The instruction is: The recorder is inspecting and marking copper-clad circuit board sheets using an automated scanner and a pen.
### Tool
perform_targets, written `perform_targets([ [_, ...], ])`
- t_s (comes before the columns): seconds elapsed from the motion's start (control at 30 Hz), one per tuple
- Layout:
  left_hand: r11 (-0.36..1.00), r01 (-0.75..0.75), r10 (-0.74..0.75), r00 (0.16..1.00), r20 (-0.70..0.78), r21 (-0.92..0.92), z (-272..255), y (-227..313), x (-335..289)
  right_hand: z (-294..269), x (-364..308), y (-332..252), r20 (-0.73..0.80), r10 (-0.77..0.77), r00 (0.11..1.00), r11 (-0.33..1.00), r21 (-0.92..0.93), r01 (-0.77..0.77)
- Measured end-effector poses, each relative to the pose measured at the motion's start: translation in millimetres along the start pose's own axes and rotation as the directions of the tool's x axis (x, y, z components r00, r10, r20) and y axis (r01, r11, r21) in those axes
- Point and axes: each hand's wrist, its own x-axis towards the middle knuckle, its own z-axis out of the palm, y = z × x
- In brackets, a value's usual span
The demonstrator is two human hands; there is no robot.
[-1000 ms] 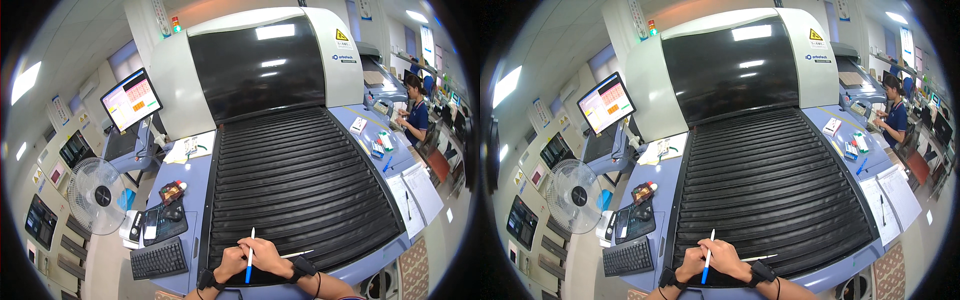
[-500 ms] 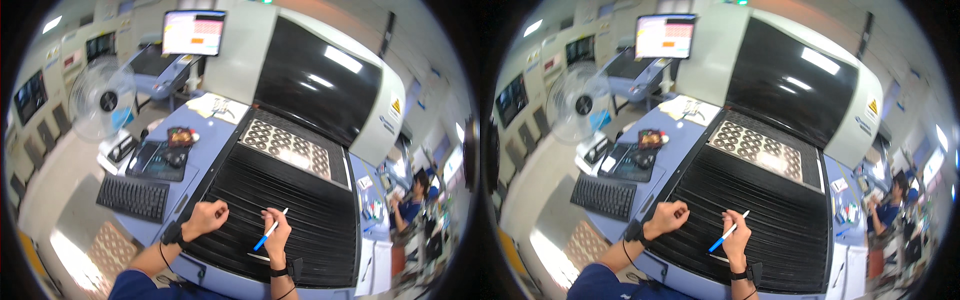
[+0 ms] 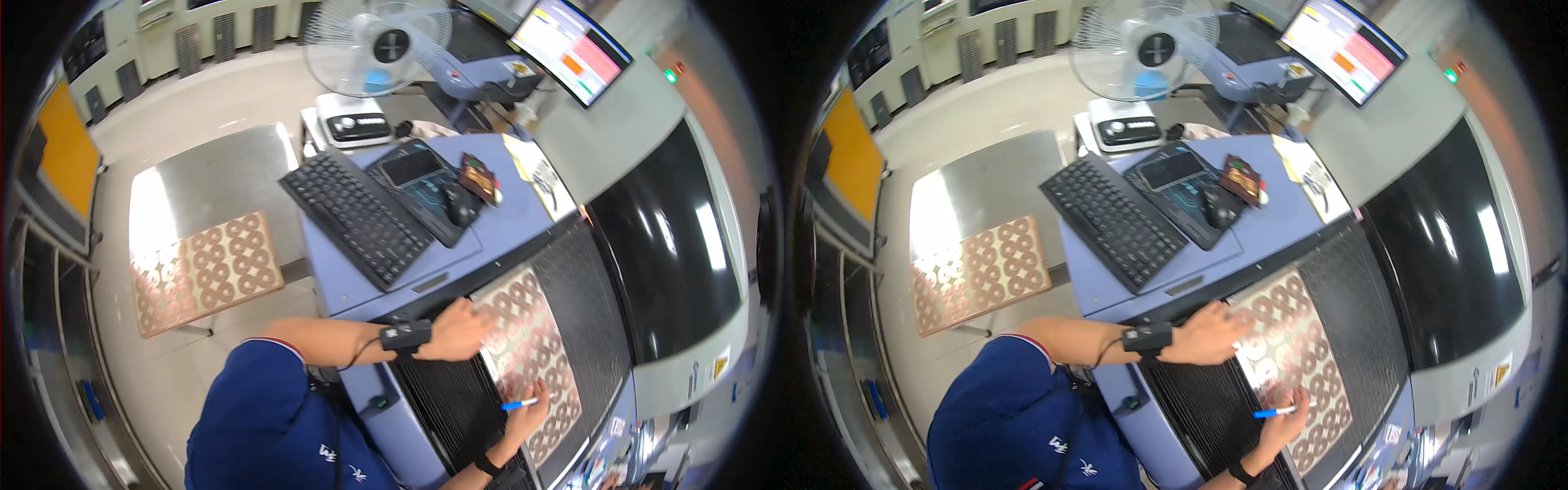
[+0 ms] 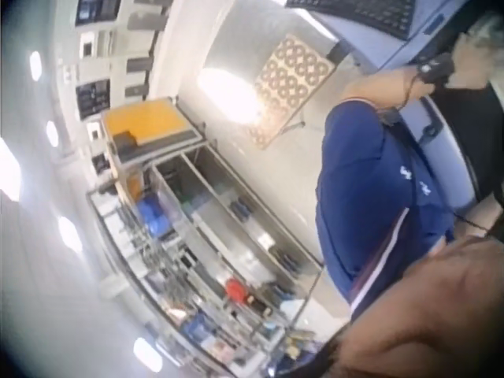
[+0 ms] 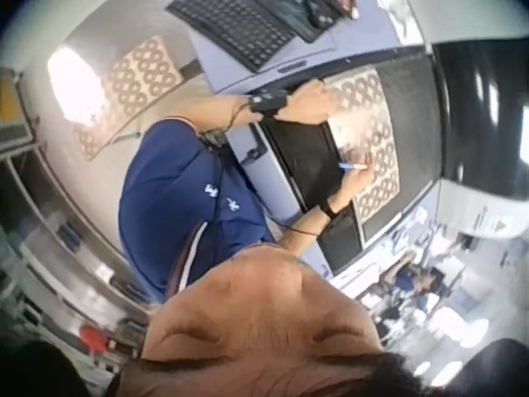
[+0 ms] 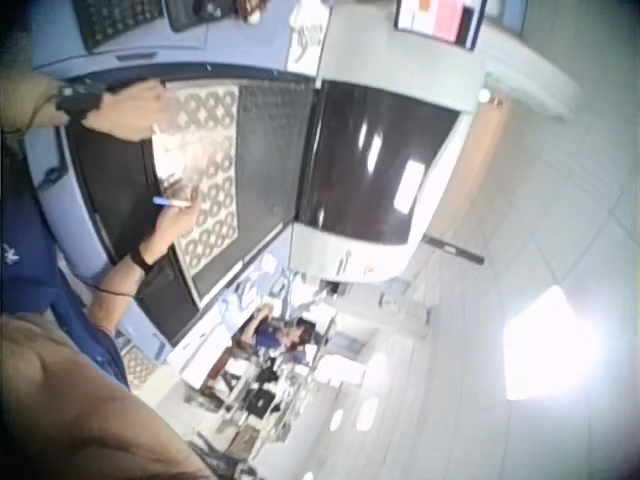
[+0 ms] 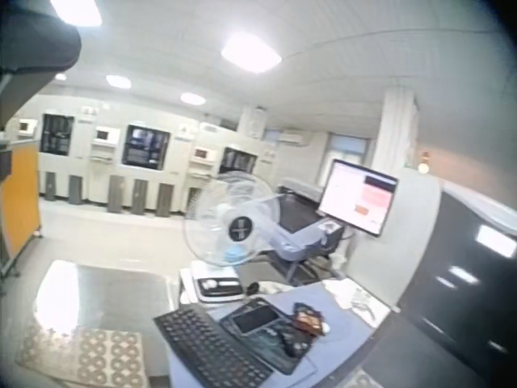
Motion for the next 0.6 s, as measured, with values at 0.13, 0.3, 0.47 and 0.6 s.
perform_targets([
  [0.13,0.881,0.204,-0.265,0.960,-0.088,-0.427,-16.2,-0.3,13.8,3.9,-3.4,6.5,0.030,-0.199,0.980,0.952,-0.230,0.200],
  [0.3,0.224,0.003,-0.392,0.916,-0.087,-0.975,-44.8,2.5,27.0,0.3,3.1,-1.2,-0.047,-0.119,0.992,0.928,-0.360,0.094],
  [0.47,0.434,0.145,-0.235,0.971,0.043,-0.889,-53.4,56.2,-10.9,-8.4,-18.2,-45.6,-0.038,-0.191,0.981,0.956,-0.236,0.177],
  [0.6,0.280,0.098,-0.372,0.928,-0.013,-0.955,-82.1,61.9,-54.5,-40.3,-86.6,-68.9,0.268,-0.336,0.903,0.911,0.335,0.240],
])
